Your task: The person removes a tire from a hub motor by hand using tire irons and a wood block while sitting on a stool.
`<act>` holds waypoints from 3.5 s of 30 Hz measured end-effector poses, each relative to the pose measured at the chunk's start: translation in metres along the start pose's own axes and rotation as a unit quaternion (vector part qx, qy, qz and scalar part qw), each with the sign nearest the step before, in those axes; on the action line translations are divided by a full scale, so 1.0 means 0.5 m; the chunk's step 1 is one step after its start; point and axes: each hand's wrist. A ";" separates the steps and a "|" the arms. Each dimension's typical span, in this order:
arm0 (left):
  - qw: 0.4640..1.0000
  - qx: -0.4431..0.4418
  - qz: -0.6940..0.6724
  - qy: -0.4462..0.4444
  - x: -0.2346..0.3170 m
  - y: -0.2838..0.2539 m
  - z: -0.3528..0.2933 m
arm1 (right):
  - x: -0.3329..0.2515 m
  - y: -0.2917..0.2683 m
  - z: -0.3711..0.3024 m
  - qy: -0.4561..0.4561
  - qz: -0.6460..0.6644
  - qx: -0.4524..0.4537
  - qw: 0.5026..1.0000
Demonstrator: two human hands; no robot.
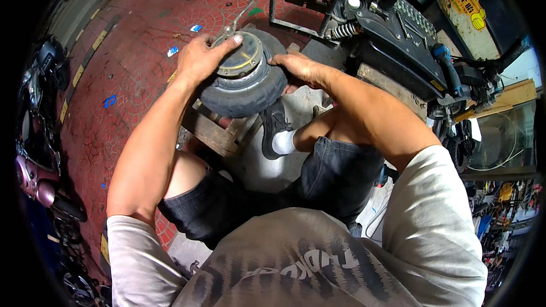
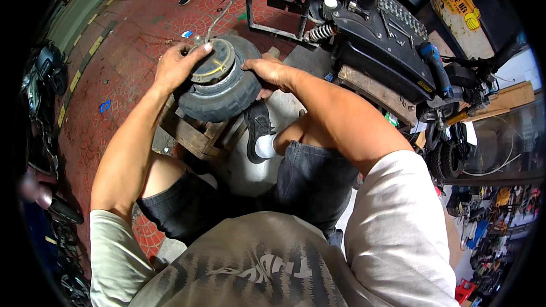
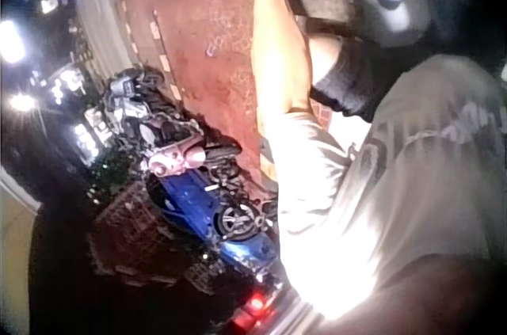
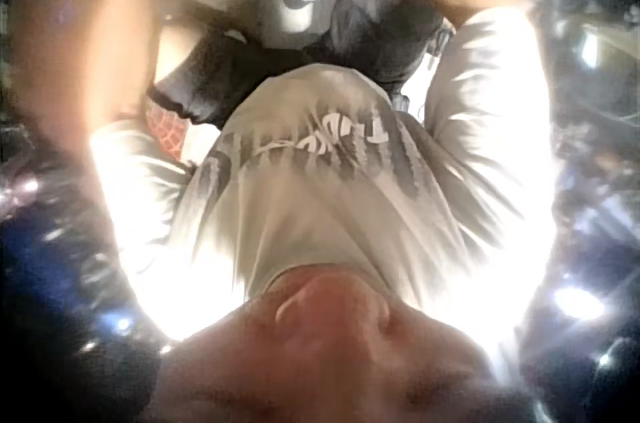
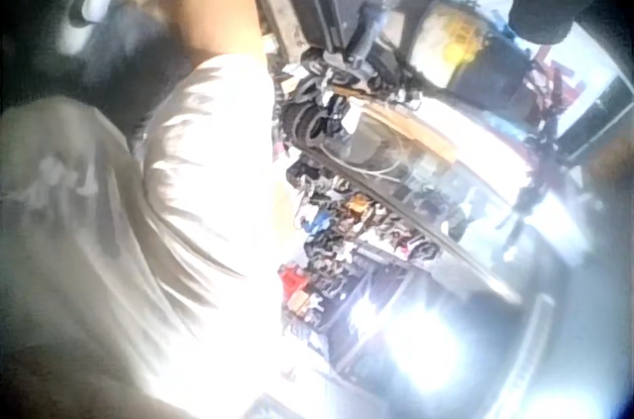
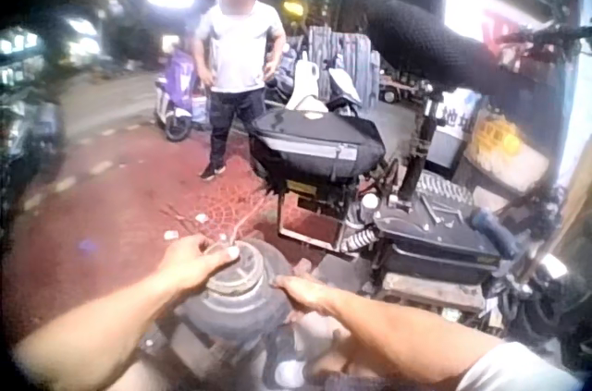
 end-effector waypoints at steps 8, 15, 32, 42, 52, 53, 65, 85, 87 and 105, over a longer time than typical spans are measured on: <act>0.999 0.039 0.021 0.014 -0.006 -0.002 0.007 | -0.002 0.031 0.002 -0.019 -0.002 0.074 0.997; 0.993 0.063 0.090 0.053 -0.001 -0.009 0.008 | -0.016 0.025 -0.009 -0.031 -0.083 0.063 0.994; 0.985 0.118 0.008 0.122 0.055 0.114 0.061 | -0.047 -0.129 0.016 -0.063 -0.425 0.160 0.889; 0.965 -0.110 -0.167 0.171 -0.008 0.078 0.101 | -0.092 -0.182 -0.115 -0.168 -0.190 0.344 0.904; 0.964 -0.130 -0.065 -0.222 -0.187 0.126 0.186 | 0.277 -0.371 -0.588 -0.172 0.054 0.549 0.816; 0.959 -0.120 -0.141 -0.215 -0.214 0.141 0.189 | 0.368 -0.399 -0.599 -0.189 0.069 0.564 0.801; 0.917 -0.072 -0.360 -0.156 -0.341 0.164 0.133 | 1.135 -0.552 -0.673 0.239 0.173 0.624 0.724; 0.933 0.154 -0.082 -0.316 -0.180 0.231 -0.141 | 1.183 -0.920 -0.536 0.519 -0.099 0.541 0.654; 0.927 0.148 -0.067 -0.339 -0.141 0.239 -0.150 | 1.165 -0.951 -0.544 0.525 -0.107 0.534 0.654; 0.896 0.084 -0.064 -0.432 0.007 0.266 -0.186 | 1.504 -1.238 -0.653 0.330 -0.086 0.290 0.894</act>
Point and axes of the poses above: each hand's wrist, its own z-axis towards the middle knuckle, its own y-axis out of the palm, x = y × z, and after that the axes turned 4 degrees about z, right-handed
